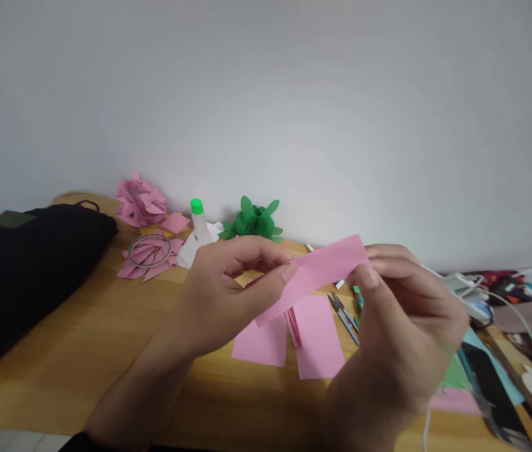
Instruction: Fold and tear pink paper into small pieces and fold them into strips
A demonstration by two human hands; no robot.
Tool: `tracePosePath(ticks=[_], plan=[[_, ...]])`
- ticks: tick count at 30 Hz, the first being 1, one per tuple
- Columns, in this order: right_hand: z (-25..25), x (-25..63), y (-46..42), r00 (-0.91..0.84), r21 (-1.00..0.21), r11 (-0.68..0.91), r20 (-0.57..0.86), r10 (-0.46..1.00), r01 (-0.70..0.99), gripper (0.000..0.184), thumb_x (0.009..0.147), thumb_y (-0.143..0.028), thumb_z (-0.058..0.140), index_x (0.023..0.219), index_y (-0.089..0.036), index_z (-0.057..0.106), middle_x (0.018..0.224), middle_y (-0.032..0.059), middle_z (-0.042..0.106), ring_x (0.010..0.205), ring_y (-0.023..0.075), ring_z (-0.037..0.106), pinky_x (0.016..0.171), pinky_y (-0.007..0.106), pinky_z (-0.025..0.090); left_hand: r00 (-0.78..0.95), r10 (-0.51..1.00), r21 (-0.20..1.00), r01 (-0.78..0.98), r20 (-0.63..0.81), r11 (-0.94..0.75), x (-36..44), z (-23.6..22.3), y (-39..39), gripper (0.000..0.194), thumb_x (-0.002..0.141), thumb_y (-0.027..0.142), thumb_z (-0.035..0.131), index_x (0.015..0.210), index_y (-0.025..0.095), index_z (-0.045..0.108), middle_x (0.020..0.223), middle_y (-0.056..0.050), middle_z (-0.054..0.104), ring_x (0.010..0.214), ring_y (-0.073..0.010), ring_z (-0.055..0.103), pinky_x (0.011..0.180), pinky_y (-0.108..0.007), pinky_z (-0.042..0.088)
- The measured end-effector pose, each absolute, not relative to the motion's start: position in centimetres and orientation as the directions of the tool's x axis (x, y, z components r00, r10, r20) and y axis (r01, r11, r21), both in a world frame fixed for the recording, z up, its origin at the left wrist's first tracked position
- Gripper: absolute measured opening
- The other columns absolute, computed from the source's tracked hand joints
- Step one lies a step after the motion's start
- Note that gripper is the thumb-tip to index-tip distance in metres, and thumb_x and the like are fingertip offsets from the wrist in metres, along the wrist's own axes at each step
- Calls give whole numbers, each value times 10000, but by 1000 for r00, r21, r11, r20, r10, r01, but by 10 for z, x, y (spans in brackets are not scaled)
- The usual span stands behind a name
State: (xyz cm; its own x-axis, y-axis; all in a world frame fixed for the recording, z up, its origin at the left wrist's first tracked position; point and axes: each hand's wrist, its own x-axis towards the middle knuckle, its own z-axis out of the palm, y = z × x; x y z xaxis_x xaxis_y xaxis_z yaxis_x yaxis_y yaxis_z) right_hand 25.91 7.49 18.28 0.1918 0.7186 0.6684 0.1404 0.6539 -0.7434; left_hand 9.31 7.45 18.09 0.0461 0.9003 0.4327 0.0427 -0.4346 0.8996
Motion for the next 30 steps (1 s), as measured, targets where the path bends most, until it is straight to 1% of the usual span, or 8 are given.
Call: tracePosePath(ticks=[3, 7, 11, 14, 19, 22, 25, 30], plan=[[183, 259, 75, 216, -741, 659, 670, 710, 130, 162, 762, -38, 660, 768, -193, 707, 762, 0, 630, 732, 125, 585, 665, 281, 465, 39, 902, 902, 10, 431, -431, 93, 181, 74, 97, 799, 132, 620, 721, 172, 661, 644, 57, 655, 557, -29, 557, 496, -82, 453], [184, 260, 74, 218, -756, 640, 653, 726, 137, 160, 758, -47, 664, 757, -201, 708, 758, -3, 631, 742, 128, 591, 686, 288, 476, -20, 908, 908, -7, 418, -419, 93, 182, 73, 77, 772, 148, 653, 704, 181, 661, 610, 66, 651, 516, -32, 556, 468, -91, 454], [184, 256, 75, 252, -691, 713, 716, 651, 122, 173, 748, -37, 652, 769, -197, 713, 745, -3, 626, 722, 120, 592, 667, 274, 469, -37, 898, 898, -8, 438, -439, 93, 182, 73, 85, 767, 146, 654, 692, 187, 661, 611, 63, 655, 517, -38, 555, 456, -101, 444], [183, 254, 77, 261, -674, 728, 730, 632, 124, 183, 741, -24, 647, 767, -194, 712, 748, 2, 626, 718, 121, 588, 661, 275, 469, -38, 890, 891, -8, 454, -454, 92, 182, 74, 90, 778, 146, 647, 698, 185, 661, 621, 59, 650, 521, -40, 543, 445, -114, 429], [182, 257, 80, 228, -641, 757, 762, 606, 126, 141, 736, -65, 667, 761, -196, 712, 729, 13, 622, 693, 136, 574, 619, 285, 468, 25, 864, 864, -10, 503, -503, 89, 185, 72, 83, 805, 119, 625, 738, 158, 653, 657, 38, 654, 564, -49, 545, 475, -133, 435], [182, 262, 82, 170, -637, 765, 767, 618, 92, 104, 762, -110, 661, 780, -202, 708, 738, 17, 611, 685, 137, 563, 597, 282, 462, 36, 834, 835, -12, 551, -551, 88, 187, 70, 91, 815, 109, 613, 748, 162, 644, 682, 34, 665, 590, -56, 555, 501, -149, 441], [182, 267, 82, 102, -667, 742, 745, 660, 68, 75, 781, -155, 658, 784, -219, 697, 742, 15, 604, 700, 149, 564, 618, 299, 478, 51, 779, 779, 27, 625, -627, 88, 187, 69, 113, 823, 99, 591, 768, 188, 634, 723, 35, 684, 597, -68, 565, 508, -177, 447], [183, 270, 80, 66, -664, 742, 748, 661, 90, 78, 790, -166, 628, 777, -227, 675, 751, 19, 599, 700, 161, 561, 645, 324, 476, 101, 683, 675, 110, 723, -730, 83, 187, 69, 155, 823, 70, 556, 800, 214, 609, 751, 29, 679, 627, -107, 602, 575, -244, 488]])
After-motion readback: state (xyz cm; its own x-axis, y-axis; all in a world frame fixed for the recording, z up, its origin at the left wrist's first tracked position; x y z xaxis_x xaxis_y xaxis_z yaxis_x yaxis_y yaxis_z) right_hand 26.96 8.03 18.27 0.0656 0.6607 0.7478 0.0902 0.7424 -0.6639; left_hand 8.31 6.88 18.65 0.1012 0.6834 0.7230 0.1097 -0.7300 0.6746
